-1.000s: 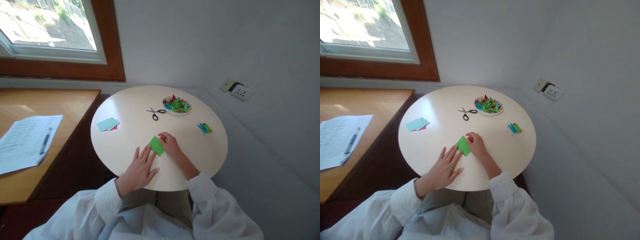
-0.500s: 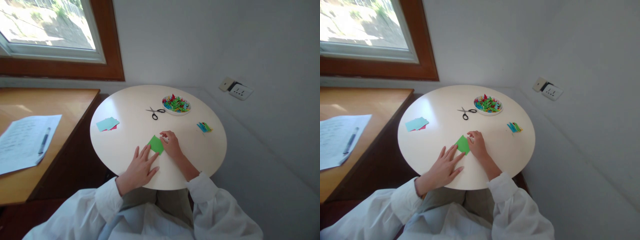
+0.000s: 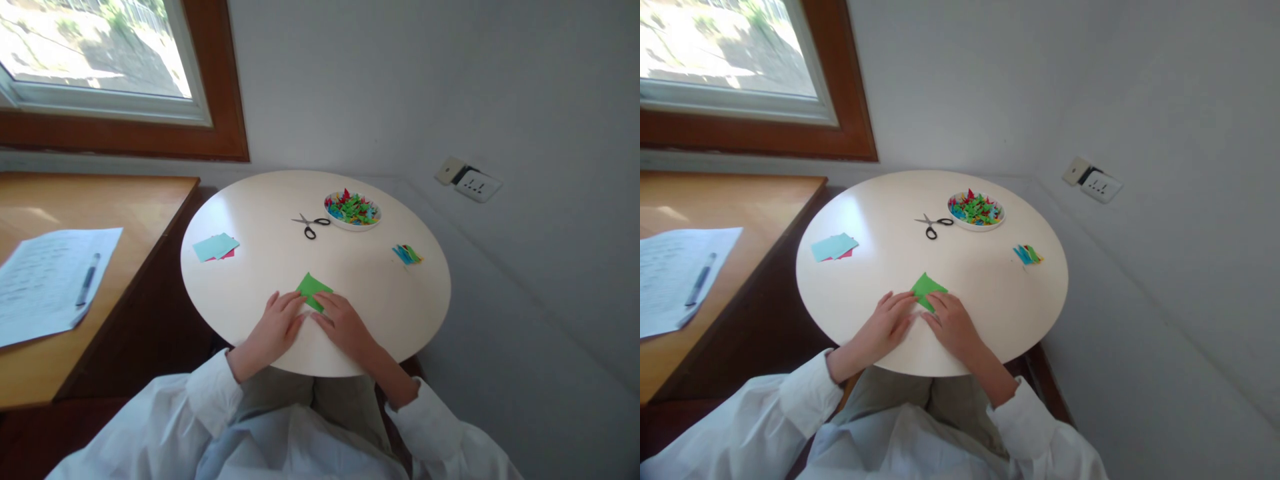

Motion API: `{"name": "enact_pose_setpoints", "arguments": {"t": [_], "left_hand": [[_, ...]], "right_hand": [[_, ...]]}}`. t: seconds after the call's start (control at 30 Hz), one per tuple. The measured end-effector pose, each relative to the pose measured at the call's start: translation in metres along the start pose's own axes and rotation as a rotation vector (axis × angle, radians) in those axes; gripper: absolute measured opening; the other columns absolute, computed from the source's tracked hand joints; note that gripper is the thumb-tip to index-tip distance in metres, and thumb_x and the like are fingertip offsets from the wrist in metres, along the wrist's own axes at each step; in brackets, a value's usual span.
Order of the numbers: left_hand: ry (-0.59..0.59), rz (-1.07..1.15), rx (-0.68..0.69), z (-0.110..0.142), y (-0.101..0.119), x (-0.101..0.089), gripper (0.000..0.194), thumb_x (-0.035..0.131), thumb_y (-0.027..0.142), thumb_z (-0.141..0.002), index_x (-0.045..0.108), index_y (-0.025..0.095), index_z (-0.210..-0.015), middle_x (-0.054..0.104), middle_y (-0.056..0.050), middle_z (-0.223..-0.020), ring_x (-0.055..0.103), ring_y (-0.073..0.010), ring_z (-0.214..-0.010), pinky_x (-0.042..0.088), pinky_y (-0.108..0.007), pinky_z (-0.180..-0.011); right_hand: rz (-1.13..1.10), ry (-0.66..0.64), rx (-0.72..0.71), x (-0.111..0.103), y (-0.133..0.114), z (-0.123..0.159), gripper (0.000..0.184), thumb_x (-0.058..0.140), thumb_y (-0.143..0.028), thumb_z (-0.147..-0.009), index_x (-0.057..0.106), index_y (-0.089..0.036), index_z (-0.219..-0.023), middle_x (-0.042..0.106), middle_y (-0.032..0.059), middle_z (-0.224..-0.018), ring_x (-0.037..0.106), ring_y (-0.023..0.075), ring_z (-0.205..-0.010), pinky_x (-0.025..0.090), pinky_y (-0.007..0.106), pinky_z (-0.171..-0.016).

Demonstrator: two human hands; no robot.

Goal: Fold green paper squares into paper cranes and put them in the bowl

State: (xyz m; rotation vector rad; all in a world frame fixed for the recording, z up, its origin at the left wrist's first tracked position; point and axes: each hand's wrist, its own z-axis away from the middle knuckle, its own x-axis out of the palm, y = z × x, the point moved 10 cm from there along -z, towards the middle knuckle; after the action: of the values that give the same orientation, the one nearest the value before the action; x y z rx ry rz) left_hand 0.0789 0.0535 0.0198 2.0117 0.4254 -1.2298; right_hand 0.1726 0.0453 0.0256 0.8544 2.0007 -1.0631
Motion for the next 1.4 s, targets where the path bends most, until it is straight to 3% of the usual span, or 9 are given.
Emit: {"name": "enact_pose_setpoints", "arguments": {"t": [0.1,0.33,0.6,1.0,1.4], "left_hand": [[0.036,0.053,0.028,-0.006,-0.010,-0.005,0.032,0.045,0.026,-0.086,0.052,0.017,-0.117,0.058,-0.011,-0.119,0.050,-0.0211,-0.111,0.040,-0.039,-0.095],[-0.071,0.036,0.169,-0.021,-0.006,-0.003,0.023,0.049,0.028,-0.086,0.062,0.021,-0.103,0.065,-0.006,-0.108,0.055,-0.0204,-0.104,0.035,-0.039,-0.094],[-0.069,0.087,0.117,-0.030,0.000,-0.011,0.021,0.046,0.027,-0.087,0.066,0.022,-0.087,0.070,-0.002,-0.095,0.057,-0.0193,-0.096,0.031,-0.038,-0.088],[-0.112,0.087,0.052,-0.042,0.007,-0.016,0.020,0.047,0.017,-0.081,0.067,0.021,-0.084,0.070,-0.003,-0.090,0.057,-0.0195,-0.090,0.032,-0.038,-0.085],[-0.232,-0.020,0.065,-0.052,0.019,-0.008,0.022,0.046,0.012,-0.078,0.065,0.019,-0.070,0.067,-0.004,-0.072,0.057,-0.0217,-0.081,0.031,-0.038,-0.078]], "right_hand": [[-0.029,0.003,0.027,-0.003,0.001,0.000,0.029,0.055,-0.026,-0.082,0.058,-0.019,-0.110,0.064,0.0104,-0.105,0.058,0.0235,-0.099,0.047,0.043,-0.088],[-0.080,0.035,0.013,-0.005,0.001,0.002,0.025,0.054,-0.020,-0.081,0.060,-0.020,-0.105,0.066,0.0088,-0.099,0.059,0.0224,-0.093,0.048,0.040,-0.086],[-0.199,0.062,0.040,-0.013,0.003,0.000,0.019,0.051,-0.016,-0.080,0.063,-0.022,-0.094,0.068,0.0052,-0.093,0.062,0.0182,-0.087,0.049,0.035,-0.081],[-0.282,0.074,0.099,-0.019,0.007,-0.002,0.013,0.051,-0.012,-0.079,0.063,-0.019,-0.081,0.068,0.0058,-0.084,0.063,0.0171,-0.080,0.050,0.031,-0.074],[-0.294,0.103,0.088,-0.023,0.005,-0.001,0.014,0.049,-0.013,-0.080,0.062,-0.020,-0.078,0.067,0.0046,-0.080,0.062,0.0168,-0.076,0.050,0.030,-0.071]]}}
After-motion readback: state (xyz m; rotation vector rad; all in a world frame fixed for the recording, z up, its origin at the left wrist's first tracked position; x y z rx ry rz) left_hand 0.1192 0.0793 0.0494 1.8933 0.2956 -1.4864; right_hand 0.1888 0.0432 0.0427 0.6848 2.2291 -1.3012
